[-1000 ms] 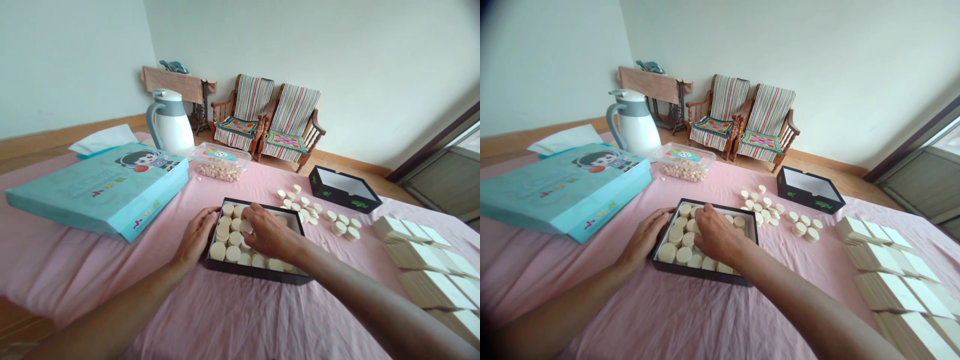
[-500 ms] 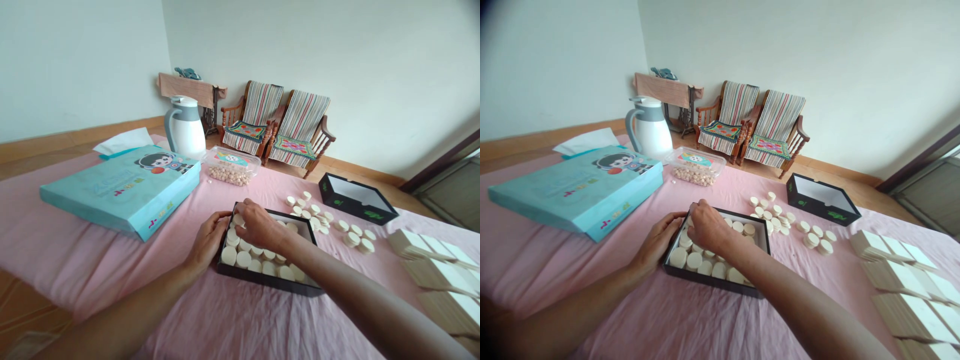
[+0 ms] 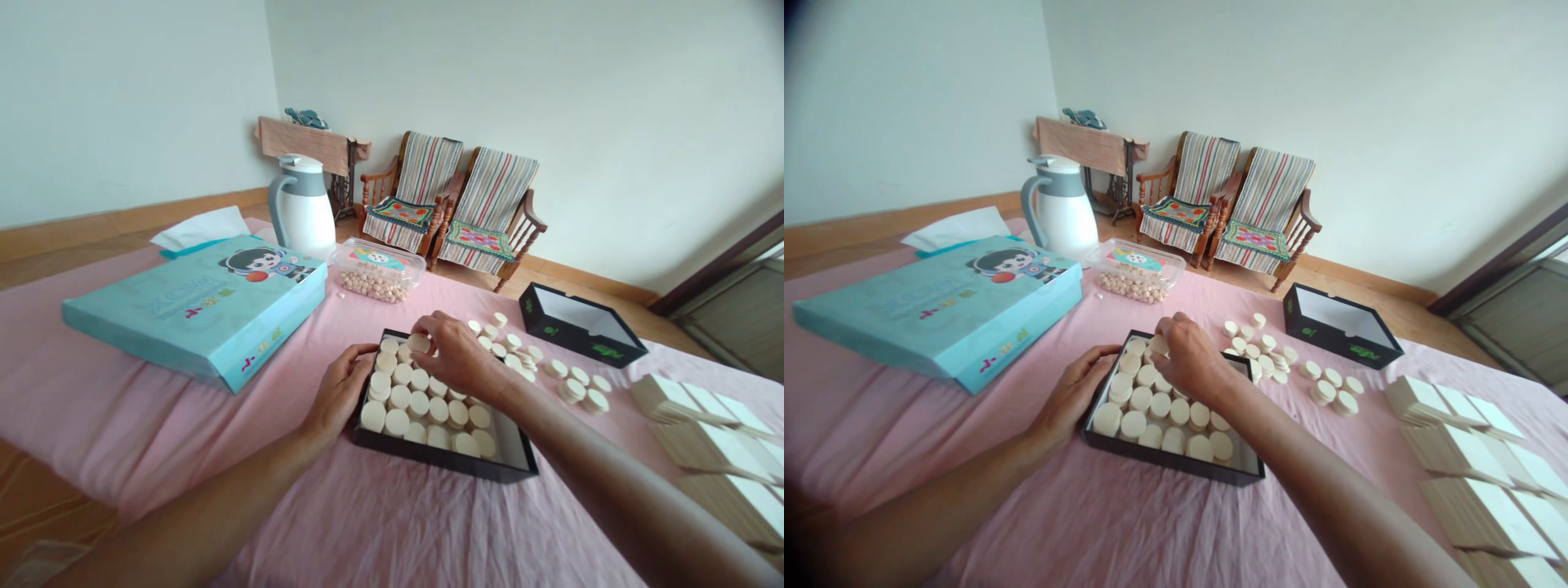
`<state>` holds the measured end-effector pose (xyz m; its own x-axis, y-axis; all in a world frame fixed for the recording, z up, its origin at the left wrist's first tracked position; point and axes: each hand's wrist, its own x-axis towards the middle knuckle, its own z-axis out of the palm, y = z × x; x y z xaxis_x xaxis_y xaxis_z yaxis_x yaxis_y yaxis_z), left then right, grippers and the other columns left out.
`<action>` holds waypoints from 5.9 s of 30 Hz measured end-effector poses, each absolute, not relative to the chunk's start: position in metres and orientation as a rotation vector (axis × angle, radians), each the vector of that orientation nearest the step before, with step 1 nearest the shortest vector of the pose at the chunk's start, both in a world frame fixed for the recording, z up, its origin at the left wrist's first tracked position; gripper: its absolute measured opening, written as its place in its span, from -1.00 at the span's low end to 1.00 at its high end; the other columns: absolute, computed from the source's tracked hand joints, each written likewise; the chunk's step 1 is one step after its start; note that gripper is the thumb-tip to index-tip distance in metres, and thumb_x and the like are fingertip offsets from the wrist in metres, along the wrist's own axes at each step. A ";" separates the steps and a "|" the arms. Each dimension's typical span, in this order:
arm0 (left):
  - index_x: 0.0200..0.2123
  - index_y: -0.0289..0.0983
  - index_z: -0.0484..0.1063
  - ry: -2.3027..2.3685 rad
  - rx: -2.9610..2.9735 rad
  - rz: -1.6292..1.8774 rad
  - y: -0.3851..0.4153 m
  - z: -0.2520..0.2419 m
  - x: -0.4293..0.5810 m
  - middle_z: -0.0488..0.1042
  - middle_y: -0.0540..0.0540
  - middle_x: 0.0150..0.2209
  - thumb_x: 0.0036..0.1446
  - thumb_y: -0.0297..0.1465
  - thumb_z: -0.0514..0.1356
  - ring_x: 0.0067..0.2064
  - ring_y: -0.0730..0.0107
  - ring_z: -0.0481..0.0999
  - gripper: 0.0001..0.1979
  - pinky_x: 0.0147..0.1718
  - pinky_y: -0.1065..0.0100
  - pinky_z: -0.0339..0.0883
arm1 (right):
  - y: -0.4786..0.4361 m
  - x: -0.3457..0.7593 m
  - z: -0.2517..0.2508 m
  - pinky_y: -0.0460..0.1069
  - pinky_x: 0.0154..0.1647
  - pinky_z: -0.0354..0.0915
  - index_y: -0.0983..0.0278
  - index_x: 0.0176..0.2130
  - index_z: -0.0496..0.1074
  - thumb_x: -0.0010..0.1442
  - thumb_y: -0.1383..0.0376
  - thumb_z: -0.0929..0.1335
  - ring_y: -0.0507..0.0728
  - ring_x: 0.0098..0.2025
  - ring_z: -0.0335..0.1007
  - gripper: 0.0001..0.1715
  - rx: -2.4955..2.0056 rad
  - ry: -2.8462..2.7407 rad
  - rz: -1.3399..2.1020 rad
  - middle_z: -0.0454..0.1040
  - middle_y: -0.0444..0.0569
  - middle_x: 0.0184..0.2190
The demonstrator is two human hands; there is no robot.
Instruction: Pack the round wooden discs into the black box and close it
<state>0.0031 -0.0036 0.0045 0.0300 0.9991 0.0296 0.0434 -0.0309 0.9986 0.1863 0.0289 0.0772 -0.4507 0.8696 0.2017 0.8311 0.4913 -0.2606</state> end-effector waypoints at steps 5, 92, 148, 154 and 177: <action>-0.10 -0.31 0.40 1.175 1.241 1.191 -0.003 0.001 0.003 0.54 -0.12 -0.17 0.12 -0.17 0.09 -0.13 0.23 0.50 -0.62 -0.23 0.35 0.35 | 0.031 0.214 0.084 -0.06 -0.33 0.16 0.32 -0.30 0.41 0.03 0.33 0.34 0.04 -0.39 0.28 -0.84 -1.521 -2.357 0.134 0.38 -0.02 -0.37; -0.10 -0.29 0.38 1.150 1.235 1.202 0.000 -0.003 0.003 0.56 -0.08 -0.26 0.10 -0.18 0.14 -0.24 0.28 0.53 -0.64 -0.33 0.40 0.36 | 0.001 0.171 0.049 -0.02 -0.14 0.17 0.30 -0.15 0.37 0.10 0.56 0.23 0.11 -0.15 0.27 -0.67 -1.222 -2.566 0.134 0.38 0.02 -0.24; -0.24 -0.18 0.55 1.348 2.876 0.922 -0.017 0.047 -0.010 0.31 -0.18 0.05 0.14 -0.34 0.11 0.15 0.08 0.18 -0.78 0.11 0.05 0.07 | -0.092 0.318 0.003 -0.02 -0.38 0.25 0.22 -0.26 0.39 0.18 0.33 0.28 0.07 -0.40 0.31 -0.89 -1.512 -1.600 0.109 0.40 -0.08 -0.38; -0.19 -0.13 0.54 1.469 2.972 0.584 -0.020 0.049 -0.003 0.24 -0.18 0.18 0.19 -0.25 0.05 0.24 -0.01 0.06 -0.72 0.10 -0.08 -0.02 | -0.091 0.330 -0.014 -0.01 -0.36 0.28 0.24 -0.24 0.39 0.18 0.30 0.27 0.07 -0.39 0.34 -0.87 -1.522 -1.550 0.141 0.41 -0.06 -0.36; -0.37 -0.16 0.52 1.450 2.900 0.359 -0.025 0.068 -0.003 0.33 -0.06 -0.31 0.09 -0.35 0.12 -0.17 0.27 0.30 -0.83 -0.13 0.10 0.05 | -0.090 0.333 -0.031 -0.08 -0.50 0.20 0.22 -0.24 0.35 0.21 0.29 0.24 0.03 -0.45 0.32 -0.87 -1.517 -1.691 0.207 0.39 -0.10 -0.40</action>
<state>-0.0034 -0.0247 0.0681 0.5822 0.7742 0.2484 0.8006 -0.5992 -0.0090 0.3329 -0.0899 -0.0306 0.0788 0.8830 0.4626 0.7454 0.2560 -0.6155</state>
